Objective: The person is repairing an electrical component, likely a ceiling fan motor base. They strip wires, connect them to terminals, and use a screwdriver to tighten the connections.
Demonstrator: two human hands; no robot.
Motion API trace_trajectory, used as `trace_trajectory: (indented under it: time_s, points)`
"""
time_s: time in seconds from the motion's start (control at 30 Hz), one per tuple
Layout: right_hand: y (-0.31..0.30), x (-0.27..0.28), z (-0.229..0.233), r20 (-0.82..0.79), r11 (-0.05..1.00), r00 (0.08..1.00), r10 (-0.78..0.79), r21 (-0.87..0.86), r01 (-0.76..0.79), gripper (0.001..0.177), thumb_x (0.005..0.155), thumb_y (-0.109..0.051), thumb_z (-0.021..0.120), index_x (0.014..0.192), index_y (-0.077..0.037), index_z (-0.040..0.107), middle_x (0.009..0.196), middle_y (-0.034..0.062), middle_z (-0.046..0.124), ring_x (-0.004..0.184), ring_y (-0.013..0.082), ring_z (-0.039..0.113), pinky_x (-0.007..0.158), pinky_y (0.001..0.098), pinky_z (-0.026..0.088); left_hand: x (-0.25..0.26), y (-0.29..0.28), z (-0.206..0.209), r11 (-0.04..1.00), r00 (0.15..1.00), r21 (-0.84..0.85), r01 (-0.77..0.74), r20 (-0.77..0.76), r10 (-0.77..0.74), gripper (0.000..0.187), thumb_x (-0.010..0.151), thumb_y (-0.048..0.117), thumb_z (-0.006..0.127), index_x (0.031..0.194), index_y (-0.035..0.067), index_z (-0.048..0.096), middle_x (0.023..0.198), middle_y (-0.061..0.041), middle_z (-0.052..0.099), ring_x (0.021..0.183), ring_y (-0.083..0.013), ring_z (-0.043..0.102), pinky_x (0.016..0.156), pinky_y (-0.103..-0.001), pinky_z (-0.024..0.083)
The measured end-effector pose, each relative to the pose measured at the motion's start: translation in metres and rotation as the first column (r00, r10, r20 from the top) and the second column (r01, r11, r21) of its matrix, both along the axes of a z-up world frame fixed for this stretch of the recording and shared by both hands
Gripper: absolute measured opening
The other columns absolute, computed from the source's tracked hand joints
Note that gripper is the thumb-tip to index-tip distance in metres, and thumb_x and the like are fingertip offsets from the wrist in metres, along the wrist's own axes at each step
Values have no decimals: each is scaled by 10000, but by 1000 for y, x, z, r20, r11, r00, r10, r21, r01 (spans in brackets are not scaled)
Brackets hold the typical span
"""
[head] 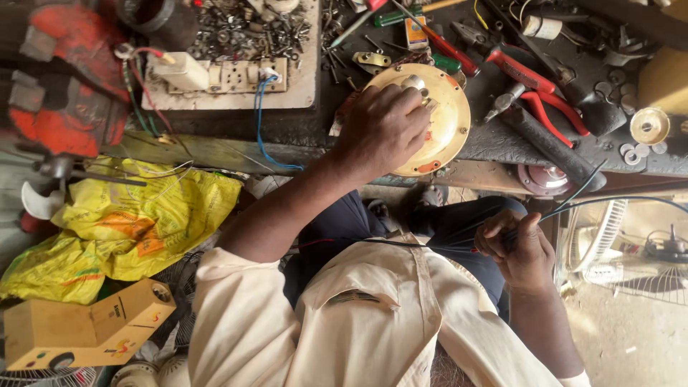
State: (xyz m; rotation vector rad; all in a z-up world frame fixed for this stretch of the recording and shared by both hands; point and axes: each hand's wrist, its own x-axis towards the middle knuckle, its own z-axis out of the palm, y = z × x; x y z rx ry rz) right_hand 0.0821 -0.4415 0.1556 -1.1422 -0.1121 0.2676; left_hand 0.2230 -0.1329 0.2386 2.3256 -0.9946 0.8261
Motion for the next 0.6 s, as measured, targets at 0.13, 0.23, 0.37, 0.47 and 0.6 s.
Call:
trace_trajectory:
  time_s: [0.13,0.23,0.37,0.47,0.6]
  points:
    - [4,-3,-3,-12,1000,1000,2,-31,-2,673,1120,-606,320,917,-41,623,602,9,390,559,149,368,614,325,368,5,-8,-6,989,998,-135,-57,-47,51,146,915,177,723,986,50,728,1062,-98,651,938,-218,629,815,-393,476]
    - [6,-4,-8,2,998,1000,13,-64,-13,674,1123,-602,324,927,-32,628,582,1,379,533,137,359,616,334,383,4,-15,-18,968,994,-235,-87,-82,69,118,907,166,691,960,65,724,1030,-84,656,961,-219,638,834,-395,480]
    - [12,-5,-9,-4,997,1000,0,-80,-1,667,1110,-609,334,921,-32,609,619,29,407,558,161,384,614,346,402,14,-28,-37,902,976,-409,-137,-210,53,117,950,197,657,897,98,689,1025,-63,671,945,-173,645,814,-343,513]
    - [1,-5,-19,-48,997,999,11,-79,-15,700,1109,-633,330,945,-19,623,584,27,389,551,161,364,598,342,376,17,-33,-42,851,968,-498,-165,-246,44,137,906,211,686,875,79,663,966,-52,659,951,-185,628,835,-361,513]
    - [-10,-1,-27,-62,996,998,7,-93,-13,730,1130,-659,318,948,-21,623,565,39,388,547,170,343,596,355,356,13,-24,-31,924,960,-309,-224,-231,155,197,911,284,726,963,101,677,986,-46,685,952,-194,631,851,-377,504]
